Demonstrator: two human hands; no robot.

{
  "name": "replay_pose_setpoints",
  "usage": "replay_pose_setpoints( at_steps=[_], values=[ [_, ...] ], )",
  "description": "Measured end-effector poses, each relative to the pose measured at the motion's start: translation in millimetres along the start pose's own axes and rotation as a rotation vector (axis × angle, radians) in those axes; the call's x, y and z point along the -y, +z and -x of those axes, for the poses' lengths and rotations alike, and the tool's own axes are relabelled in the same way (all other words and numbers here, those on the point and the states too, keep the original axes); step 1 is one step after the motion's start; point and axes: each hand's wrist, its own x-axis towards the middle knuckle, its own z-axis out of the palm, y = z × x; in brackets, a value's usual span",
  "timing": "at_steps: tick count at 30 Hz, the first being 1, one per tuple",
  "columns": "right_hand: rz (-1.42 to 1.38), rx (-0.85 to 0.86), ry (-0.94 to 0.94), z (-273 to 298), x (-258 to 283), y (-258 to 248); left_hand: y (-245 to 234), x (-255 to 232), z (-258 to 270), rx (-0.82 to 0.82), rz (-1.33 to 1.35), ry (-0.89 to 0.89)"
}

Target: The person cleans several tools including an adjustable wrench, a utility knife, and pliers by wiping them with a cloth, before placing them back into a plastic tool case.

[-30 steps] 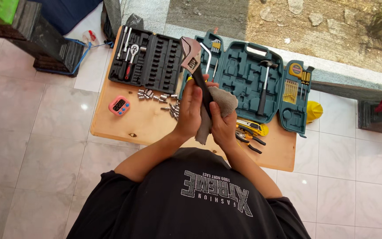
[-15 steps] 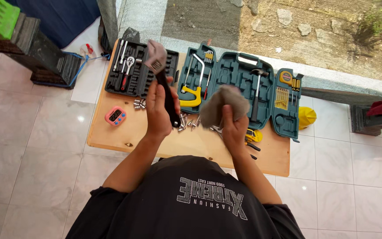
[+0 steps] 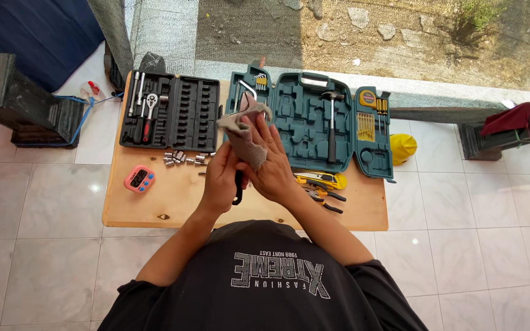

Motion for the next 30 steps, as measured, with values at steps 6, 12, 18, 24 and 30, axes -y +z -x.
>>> replay_pose_setpoints(
  at_steps=[6, 12, 18, 24, 30],
  values=[
    [0.1, -0.124, 0.054, -17.1, -17.0, -20.9, 12.6, -20.9, 2.7, 0.061, -0.173, -0.01],
    [-0.334, -0.288, 0.11, -19.2, -10.4, -17.4, 16.9, -18.3, 3.1, 0.092, -0.298, -0.003],
    [-0.221, -0.068, 0.019, 5.3, -6.8, 14.4, 7.9, -14.2, -8.6, 0.006, -0.271, 0.052],
    [-0.245, -0.097, 0.115, 3.9, -18.9, 13.2, 16.9, -8.0, -10.3, 0.005, -0.392, 0.105],
    [-0.715, -0.335, 0.285, 4.6, -4.0, 23.9, 15.2, -4.8, -12.9, -0.067, -0.505, 0.217]
  ],
)
